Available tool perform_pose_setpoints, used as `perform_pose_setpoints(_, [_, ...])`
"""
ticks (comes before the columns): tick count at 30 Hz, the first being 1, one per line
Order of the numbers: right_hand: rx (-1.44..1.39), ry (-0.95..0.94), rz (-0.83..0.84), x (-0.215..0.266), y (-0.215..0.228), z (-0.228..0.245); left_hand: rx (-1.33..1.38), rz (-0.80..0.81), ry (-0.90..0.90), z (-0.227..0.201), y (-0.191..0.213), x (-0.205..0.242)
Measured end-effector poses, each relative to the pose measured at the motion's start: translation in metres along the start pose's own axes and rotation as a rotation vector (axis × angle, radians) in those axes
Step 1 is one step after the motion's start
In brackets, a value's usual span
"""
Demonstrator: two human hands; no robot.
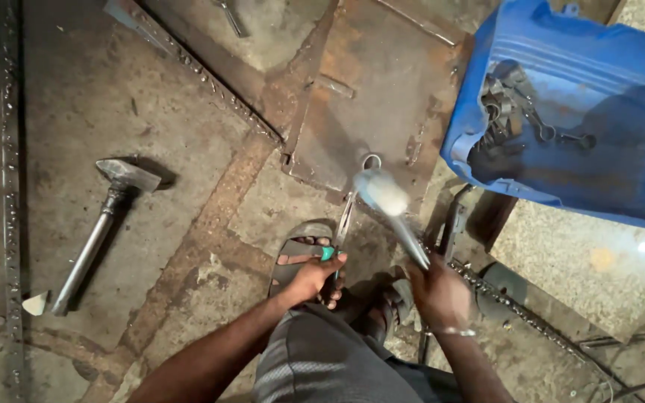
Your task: The person sits on the workshop floor holding a metal ring with pliers while heating it with a gas torch until it glows, then hammers it on a steel plate and dips it into a blue bin of scrap and parts. They repeat the heating, hammering and dipping cycle on the ring.
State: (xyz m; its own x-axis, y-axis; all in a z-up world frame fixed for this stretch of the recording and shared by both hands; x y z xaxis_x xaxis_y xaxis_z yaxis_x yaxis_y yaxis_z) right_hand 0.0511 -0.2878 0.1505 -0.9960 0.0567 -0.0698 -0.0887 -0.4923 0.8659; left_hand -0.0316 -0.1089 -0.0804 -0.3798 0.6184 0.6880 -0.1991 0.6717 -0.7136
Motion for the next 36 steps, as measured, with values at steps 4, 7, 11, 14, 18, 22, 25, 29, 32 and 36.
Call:
perform_pose_setpoints(4, [-0.191, -0.626, 0.217, 0.006, -0.039, -0.044, -0.067, -0.018, -0.032, -0.007, -0.001, 0.0])
perform_pose_setpoints(7, [-0.261, -0.761, 0.051, -0.008, -0.035, -0.058, 0.019, 0.004, -0.038, -0.019, -0.009, 0.021])
perform_pose_setpoints(11, [0.283, -0.397, -0.178, -0.086, -0.009, -0.061, 0.213, 0.11, 0.163, -0.005, -0.017, 0.021])
perform_pose_setpoints(14, [0.473, -0.335, -0.133, -0.135, -0.015, -0.039, 0.269, 0.213, 0.192, -0.003, -0.023, 0.023])
perform_pose_setpoints(18, [0.497, -0.141, -0.245, -0.133, -0.036, -0.043, 0.311, 0.266, 0.185, -0.004, -0.025, 0.022])
perform_pose_setpoints(22, [0.403, -0.431, -0.37, -0.045, -0.026, -0.109, 0.274, 0.221, 0.178, -0.009, -0.027, 0.029])
perform_pose_setpoints(25, [0.379, -0.594, -0.338, 0.045, -0.02, -0.186, 0.294, 0.201, 0.147, -0.008, -0.026, 0.029])
perform_pose_setpoints(29, [0.49, -0.582, -0.166, 0.067, -0.049, -0.251, 0.245, 0.252, 0.119, -0.006, -0.026, 0.024])
perform_pose_setpoints(32, [-0.259, -1.013, 0.003, 0.061, -0.084, -0.281, 0.347, 0.28, 0.179, -0.004, -0.03, 0.024])
perform_pose_setpoints(36, [0.296, -0.853, 0.168, 0.043, -0.061, -0.293, 0.287, 0.216, 0.122, -0.015, -0.033, 0.034])
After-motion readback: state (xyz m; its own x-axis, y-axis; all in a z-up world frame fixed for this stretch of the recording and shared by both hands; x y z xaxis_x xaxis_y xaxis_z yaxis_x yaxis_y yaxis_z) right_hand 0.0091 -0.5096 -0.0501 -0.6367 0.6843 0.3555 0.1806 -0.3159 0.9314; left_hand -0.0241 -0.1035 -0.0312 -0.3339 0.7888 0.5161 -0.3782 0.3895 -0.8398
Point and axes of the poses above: each hand's wrist, its own x-axis away from the middle knuckle, its own y-axis out of the back of the hand, z = x × y, the point moved 8 cm from there along -x, towards the middle knuckle, and after that the axes turned 3 degrees about -y, right-handed, at the moved point
